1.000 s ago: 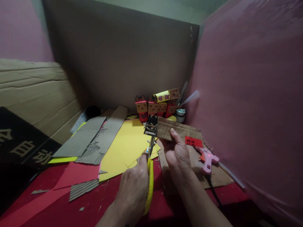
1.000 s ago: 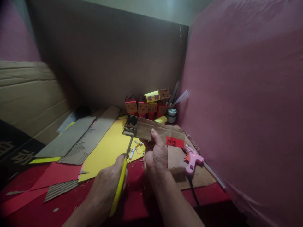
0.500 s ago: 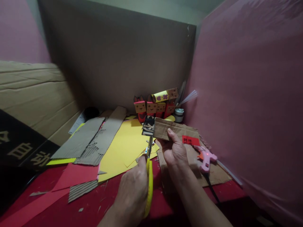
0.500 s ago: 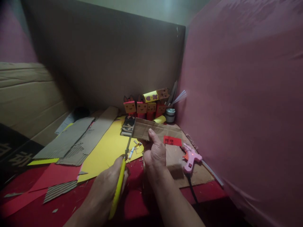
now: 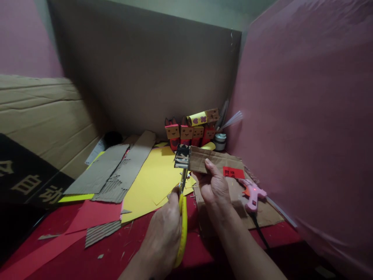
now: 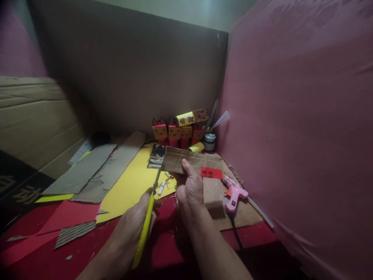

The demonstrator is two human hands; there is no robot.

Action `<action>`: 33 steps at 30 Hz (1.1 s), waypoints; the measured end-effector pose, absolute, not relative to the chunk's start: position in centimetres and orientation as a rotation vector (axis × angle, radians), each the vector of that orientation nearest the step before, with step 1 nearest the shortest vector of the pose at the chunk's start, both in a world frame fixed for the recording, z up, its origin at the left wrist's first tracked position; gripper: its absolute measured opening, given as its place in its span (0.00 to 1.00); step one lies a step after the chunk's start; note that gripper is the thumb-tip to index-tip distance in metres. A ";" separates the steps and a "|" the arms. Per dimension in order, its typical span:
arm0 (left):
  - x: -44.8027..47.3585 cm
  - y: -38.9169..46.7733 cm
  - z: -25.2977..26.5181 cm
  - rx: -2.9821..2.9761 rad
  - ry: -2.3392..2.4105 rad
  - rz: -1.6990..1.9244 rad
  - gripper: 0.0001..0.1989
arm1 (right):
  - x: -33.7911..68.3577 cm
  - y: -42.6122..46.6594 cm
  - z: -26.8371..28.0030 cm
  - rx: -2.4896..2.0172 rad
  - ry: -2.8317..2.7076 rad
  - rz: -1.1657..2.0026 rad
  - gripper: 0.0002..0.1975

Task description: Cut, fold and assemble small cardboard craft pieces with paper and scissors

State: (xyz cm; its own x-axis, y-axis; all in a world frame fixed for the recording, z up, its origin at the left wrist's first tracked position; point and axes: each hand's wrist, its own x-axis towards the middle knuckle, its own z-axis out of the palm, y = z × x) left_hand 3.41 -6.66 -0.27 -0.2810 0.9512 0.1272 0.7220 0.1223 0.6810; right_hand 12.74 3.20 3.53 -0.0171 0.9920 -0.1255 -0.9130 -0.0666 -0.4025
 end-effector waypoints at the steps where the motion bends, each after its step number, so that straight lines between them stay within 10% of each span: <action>1: 3.4 -6.6 -0.2 1.565 2.034 0.954 0.15 | 12.7 3.2 3.6 -0.427 -0.235 1.582 0.06; 19: 3.6 -5.9 2.6 1.934 2.228 0.320 0.13 | 12.8 4.0 2.4 -0.378 -0.303 1.655 0.04; 33: 3.0 -5.9 2.3 1.829 2.077 0.537 0.11 | 12.6 4.1 1.8 -0.373 -0.324 1.643 0.08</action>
State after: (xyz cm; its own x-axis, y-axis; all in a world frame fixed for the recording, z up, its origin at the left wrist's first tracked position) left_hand 3.04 -5.90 2.26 -0.1280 0.9917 0.0075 0.8709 0.1088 0.4792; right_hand 12.56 4.11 1.77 -0.0900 0.9946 -0.0516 -0.9007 -0.1034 -0.4220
